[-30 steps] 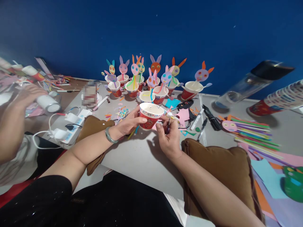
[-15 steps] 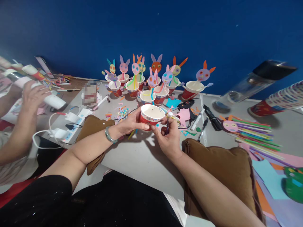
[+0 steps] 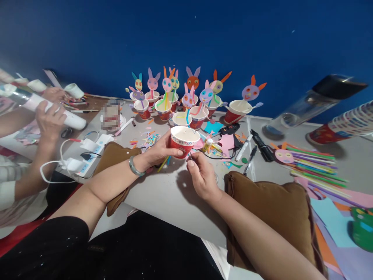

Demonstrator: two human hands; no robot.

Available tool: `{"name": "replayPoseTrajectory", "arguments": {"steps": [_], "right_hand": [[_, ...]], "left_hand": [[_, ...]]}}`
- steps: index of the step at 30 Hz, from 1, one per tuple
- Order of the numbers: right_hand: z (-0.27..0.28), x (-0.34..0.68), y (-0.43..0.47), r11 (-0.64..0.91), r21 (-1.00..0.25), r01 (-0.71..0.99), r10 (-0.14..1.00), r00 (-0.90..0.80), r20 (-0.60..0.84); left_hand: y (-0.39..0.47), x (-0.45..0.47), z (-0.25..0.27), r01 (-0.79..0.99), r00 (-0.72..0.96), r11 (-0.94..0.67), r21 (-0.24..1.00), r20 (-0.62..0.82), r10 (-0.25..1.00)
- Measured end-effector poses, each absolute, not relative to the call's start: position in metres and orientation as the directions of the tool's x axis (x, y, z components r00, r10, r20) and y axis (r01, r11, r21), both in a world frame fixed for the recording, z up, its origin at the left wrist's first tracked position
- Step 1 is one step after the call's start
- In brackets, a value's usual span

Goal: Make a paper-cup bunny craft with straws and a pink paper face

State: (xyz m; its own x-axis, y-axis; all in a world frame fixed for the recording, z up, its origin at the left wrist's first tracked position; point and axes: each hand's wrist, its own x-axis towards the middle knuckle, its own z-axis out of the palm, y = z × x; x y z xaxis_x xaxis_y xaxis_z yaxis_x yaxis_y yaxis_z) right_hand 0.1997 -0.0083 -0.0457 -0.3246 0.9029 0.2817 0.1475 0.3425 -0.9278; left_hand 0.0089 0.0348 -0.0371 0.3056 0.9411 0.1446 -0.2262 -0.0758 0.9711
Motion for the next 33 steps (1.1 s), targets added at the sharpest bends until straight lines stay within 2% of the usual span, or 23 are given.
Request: {"name": "replayPoseTrajectory", "arguments": {"steps": [5, 10, 17, 25, 33], "right_hand": [[-0.041, 0.197, -0.014, 0.303, -0.933, 0.195, 0.899, -0.383, 0.212], [-0.036, 0.194, -0.014, 0.231, -0.962, 0.145, 0.914, -0.372, 0.163], [-0.028, 0.192, -0.015, 0.186, -0.975, 0.123, 0.920, -0.370, 0.129], [-0.030, 0.190, -0.013, 0.142, -0.986, 0.092, 0.923, -0.372, 0.098], [-0.029, 0.188, -0.012, 0.082, -0.996, 0.038, 0.927, -0.370, 0.063]], "left_hand": [[0.034, 0.008, -0.036, -0.205, 0.298, -0.094, 0.974, 0.153, 0.942], [0.034, 0.008, -0.038, -0.166, 0.335, -0.123, 0.978, 0.173, 0.926], [0.033, 0.010, -0.038, -0.201, 0.307, -0.077, 0.976, 0.138, 0.942], [0.033, 0.009, -0.038, -0.152, 0.332, -0.117, 0.981, 0.162, 0.929], [0.033, 0.011, -0.039, -0.218, 0.334, -0.059, 0.974, 0.131, 0.934]]}}
